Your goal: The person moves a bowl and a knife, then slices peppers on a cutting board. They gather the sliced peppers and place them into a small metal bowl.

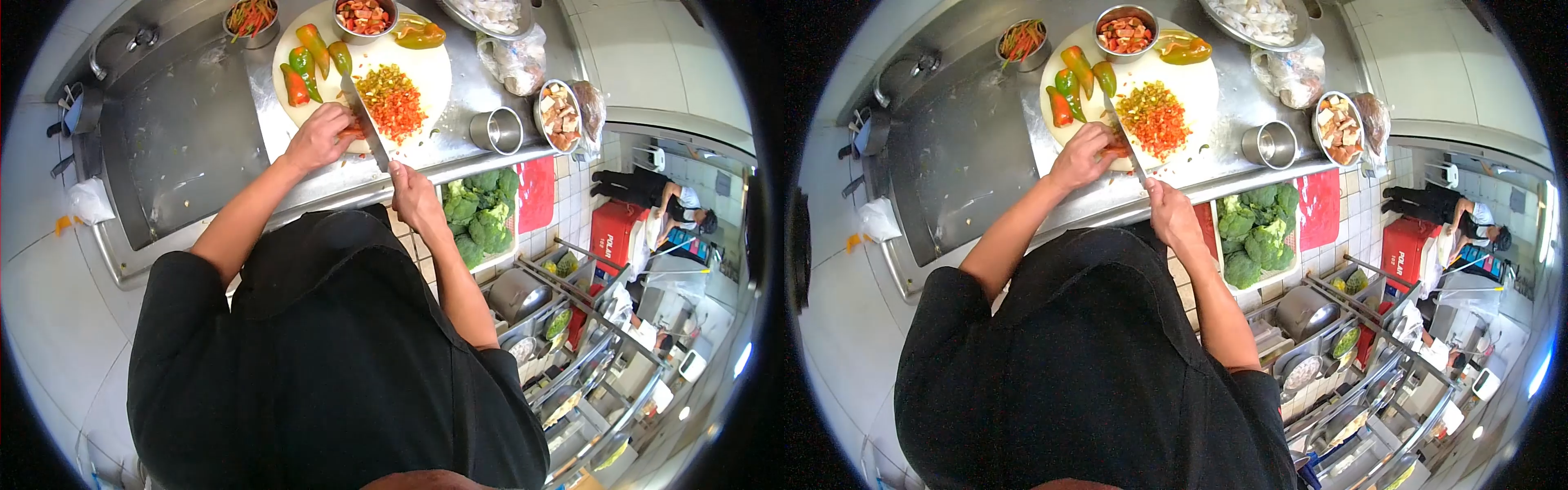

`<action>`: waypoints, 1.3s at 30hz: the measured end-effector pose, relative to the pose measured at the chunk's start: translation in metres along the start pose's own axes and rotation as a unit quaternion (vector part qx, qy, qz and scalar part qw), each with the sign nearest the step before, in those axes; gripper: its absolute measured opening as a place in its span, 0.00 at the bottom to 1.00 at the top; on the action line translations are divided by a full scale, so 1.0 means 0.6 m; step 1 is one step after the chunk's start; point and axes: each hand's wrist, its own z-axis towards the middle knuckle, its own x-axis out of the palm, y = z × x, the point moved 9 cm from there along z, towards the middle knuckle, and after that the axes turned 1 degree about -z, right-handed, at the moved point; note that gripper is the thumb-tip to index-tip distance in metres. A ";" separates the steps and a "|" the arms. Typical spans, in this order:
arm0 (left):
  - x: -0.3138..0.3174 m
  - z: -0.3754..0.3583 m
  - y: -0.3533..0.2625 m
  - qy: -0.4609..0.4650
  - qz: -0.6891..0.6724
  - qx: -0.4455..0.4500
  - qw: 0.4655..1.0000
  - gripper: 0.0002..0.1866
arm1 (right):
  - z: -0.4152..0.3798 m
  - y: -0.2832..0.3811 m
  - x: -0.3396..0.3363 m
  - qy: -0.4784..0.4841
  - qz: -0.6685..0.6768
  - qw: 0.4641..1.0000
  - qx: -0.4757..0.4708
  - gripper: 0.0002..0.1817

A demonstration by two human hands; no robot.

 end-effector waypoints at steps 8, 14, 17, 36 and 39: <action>0.006 0.004 0.006 0.009 0.023 0.000 1.000 0.10 | -0.051 0.009 -0.014 -0.020 -0.013 1.000 -0.008 0.29; 0.011 -0.004 0.015 -0.021 0.017 -0.012 1.000 0.09 | -0.013 0.029 0.004 -0.058 -0.053 0.995 -0.062 0.29; 0.009 -0.004 0.013 -0.016 0.007 -0.017 1.000 0.10 | -0.017 0.017 -0.007 -0.026 -0.036 0.999 -0.014 0.28; 0.003 -0.016 0.015 -0.024 -0.016 -0.030 0.999 0.07 | -0.013 0.013 0.016 -0.058 -0.086 0.993 -0.055 0.28; -0.004 -0.014 0.009 -0.064 -0.014 0.002 0.998 0.04 | -0.026 0.027 -0.001 -0.032 -0.065 0.997 -0.026 0.27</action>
